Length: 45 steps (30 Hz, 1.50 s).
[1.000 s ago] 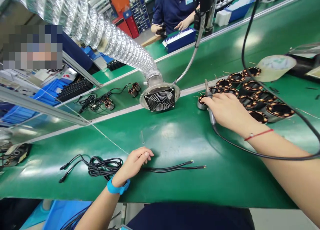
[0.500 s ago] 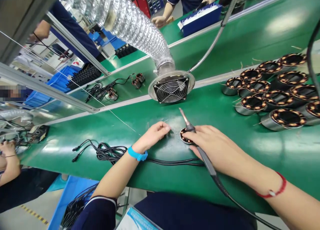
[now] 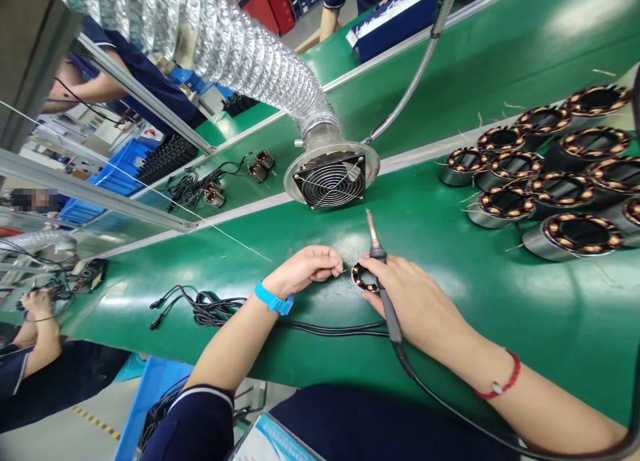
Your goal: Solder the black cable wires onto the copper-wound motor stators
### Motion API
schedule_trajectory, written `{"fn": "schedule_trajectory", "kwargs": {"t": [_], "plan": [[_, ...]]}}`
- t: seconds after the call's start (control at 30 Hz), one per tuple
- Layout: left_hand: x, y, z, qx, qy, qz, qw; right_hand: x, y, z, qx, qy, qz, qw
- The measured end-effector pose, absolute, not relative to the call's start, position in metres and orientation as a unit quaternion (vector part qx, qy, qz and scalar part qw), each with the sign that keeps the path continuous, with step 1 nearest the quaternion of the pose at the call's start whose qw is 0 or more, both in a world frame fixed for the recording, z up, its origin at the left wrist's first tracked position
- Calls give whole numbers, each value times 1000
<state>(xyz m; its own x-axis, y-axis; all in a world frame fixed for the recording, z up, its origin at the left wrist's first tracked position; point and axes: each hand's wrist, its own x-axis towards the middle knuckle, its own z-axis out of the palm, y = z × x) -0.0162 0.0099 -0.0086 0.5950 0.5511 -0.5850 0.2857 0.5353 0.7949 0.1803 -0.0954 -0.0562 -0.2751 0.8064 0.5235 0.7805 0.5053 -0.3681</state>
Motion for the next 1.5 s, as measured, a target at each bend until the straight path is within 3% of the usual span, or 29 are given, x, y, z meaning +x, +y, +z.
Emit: {"fn": "schedule_trajectory", "kwargs": {"t": [0.13,0.5,0.8,1.07,1.4,1.5], "plan": [[-10,6,-10,491,406,128,760,183,-92,-58,-491,-800,41,343],[-38,-24,-11,629,441,138,626,181,-96,-59,-516,-779,77,349],[-19,-16,-24,560,397,178,705,187,-93,-59,-510,-791,44,335],[-29,-34,-18,720,408,61,558,188,-94,-61,-518,-781,52,346],[-19,-41,-19,512,442,159,719,188,-92,-57,-505,-793,46,338],[-15,-42,-20,465,499,190,706,189,-91,-56,-496,-797,44,340]]}}
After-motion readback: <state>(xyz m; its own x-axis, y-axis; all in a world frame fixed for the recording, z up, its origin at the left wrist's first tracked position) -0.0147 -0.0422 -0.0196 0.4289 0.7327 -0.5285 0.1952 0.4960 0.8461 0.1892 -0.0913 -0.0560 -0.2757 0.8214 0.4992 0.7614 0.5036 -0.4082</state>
